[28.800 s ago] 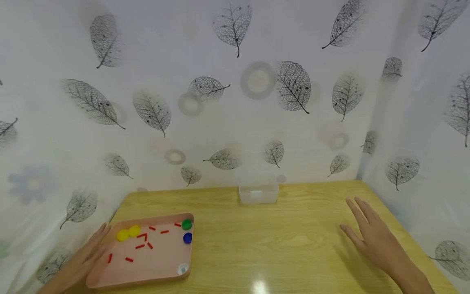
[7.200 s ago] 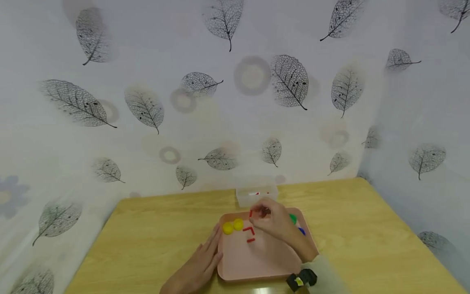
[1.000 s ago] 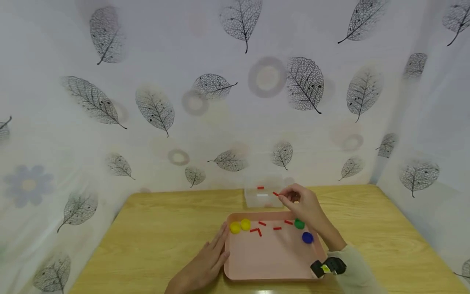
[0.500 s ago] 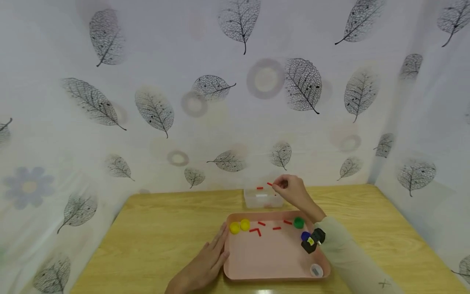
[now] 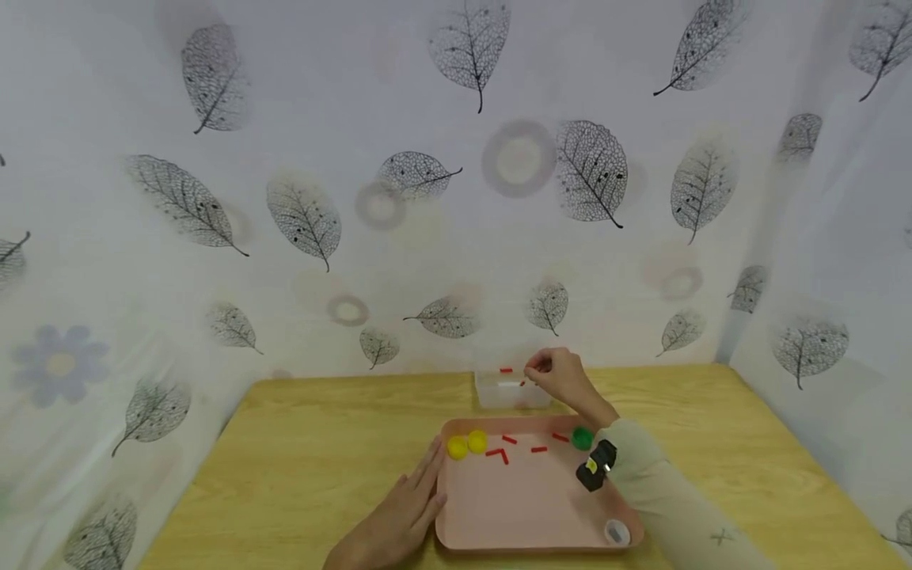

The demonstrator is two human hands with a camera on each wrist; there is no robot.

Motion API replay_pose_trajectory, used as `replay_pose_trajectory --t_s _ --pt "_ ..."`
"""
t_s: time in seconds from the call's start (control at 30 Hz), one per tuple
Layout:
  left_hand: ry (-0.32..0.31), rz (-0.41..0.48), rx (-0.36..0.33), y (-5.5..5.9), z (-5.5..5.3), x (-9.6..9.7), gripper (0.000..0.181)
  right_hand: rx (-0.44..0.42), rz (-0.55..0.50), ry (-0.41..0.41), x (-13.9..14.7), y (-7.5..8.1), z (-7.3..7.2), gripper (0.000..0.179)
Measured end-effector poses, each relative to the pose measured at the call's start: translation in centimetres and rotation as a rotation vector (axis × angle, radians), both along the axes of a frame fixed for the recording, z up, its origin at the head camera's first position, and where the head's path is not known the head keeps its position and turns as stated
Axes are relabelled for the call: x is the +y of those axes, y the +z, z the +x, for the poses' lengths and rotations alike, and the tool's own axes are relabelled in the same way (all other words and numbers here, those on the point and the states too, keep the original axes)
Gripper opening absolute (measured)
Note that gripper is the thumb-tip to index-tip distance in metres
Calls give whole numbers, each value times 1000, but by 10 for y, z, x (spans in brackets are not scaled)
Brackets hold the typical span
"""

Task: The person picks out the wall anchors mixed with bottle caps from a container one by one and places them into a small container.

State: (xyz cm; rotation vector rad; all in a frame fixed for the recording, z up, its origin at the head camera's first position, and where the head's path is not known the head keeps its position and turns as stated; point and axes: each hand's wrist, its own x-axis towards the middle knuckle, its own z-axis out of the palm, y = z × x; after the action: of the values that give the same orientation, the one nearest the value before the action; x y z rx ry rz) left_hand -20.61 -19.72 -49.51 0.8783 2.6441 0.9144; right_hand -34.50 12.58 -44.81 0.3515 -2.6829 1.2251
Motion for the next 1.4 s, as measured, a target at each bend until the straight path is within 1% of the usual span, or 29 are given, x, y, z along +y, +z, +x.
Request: replay_pose_trajectory --t_s 0.23,0.33,0.37,0.5,0.67,0.8,0.97,1.1,1.2,1.3,1.4 --pt "-6 8 60 -4 0 -1 63 2 -44 35 6 6 10 9" --pt "-8 4 58 -5 1 -1 63 13 -69 52 9 7 18 9" --pt "-8 6 45 -4 1 -1 63 17 -78 53 9 8 21 9" --pt "-12 5 37 -3 1 0 63 43 -111 63 15 12 35 9" --pt "-6 6 43 -1 2 2 63 59 -168 35 25 19 57 12" --pt "-3 8 42 1 3 2 62 51 -212 13 30 21 73 16" --pt "-5 4 49 3 3 1 62 3 -275 -19 32 18 94 19" --pt "3 -17 22 4 1 1 64 -35 -342 -21 31 13 106 21" --pt "6 -25 14 5 -2 2 65 -44 -361 -24 30 9 111 20" --pt "5 -10 23 5 -5 5 65 -52 -374 -40 29 4 112 17" --pt "6 2 28 5 -8 7 65 -90 -385 -49 30 -3 112 18"
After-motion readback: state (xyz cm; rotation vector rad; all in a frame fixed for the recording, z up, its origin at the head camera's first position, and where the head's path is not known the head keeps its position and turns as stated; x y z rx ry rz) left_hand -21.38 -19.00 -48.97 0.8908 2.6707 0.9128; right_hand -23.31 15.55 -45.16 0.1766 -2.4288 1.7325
